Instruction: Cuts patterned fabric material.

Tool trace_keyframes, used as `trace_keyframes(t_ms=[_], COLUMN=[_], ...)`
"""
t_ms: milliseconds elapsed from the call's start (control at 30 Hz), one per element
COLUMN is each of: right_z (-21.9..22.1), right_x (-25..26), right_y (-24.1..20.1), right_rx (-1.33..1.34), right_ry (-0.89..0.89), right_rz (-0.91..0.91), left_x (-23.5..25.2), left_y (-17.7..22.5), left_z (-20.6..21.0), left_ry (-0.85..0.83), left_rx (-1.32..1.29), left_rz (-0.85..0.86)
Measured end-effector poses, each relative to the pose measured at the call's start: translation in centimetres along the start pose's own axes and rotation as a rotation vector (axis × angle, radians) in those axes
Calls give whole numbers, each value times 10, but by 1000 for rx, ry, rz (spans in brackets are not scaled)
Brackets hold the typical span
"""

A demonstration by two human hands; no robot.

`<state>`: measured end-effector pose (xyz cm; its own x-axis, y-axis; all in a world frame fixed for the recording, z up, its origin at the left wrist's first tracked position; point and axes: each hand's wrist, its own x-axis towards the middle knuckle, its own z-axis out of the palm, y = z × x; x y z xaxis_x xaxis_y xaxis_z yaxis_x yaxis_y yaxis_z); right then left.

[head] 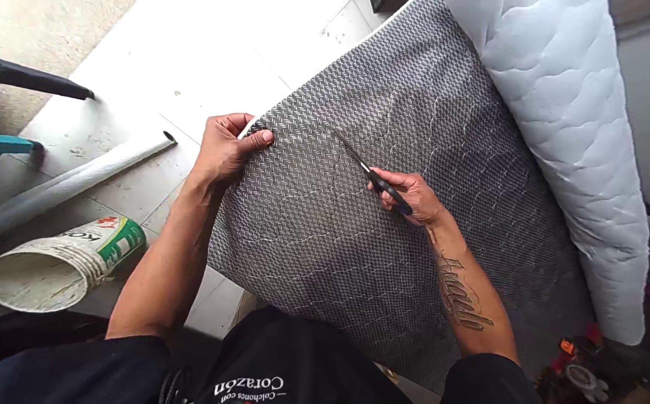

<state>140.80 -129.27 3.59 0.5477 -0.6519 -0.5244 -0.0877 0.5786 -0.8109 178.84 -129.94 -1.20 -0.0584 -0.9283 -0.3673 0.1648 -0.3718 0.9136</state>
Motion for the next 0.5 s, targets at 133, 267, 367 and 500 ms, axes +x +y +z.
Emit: trace_keyframes(t_ms=[133,267,367,500], right_z=[10,22,32,56], right_x=[18,26,30,36], right_y=[-12,-19,-30,-46], right_rx=[-26,19,-1,-35], right_ry=[-12,16,-13,41], right_rz=[-20,-54,-83,-60], left_x=[-13,-25,-35,-56], left_y=[13,19,27,39], left_z=[4,3,6,12], left_ry=[-11,-41,-70,-132], left_rx=[47,100,121,159], left_rz=[18,30,47,98])
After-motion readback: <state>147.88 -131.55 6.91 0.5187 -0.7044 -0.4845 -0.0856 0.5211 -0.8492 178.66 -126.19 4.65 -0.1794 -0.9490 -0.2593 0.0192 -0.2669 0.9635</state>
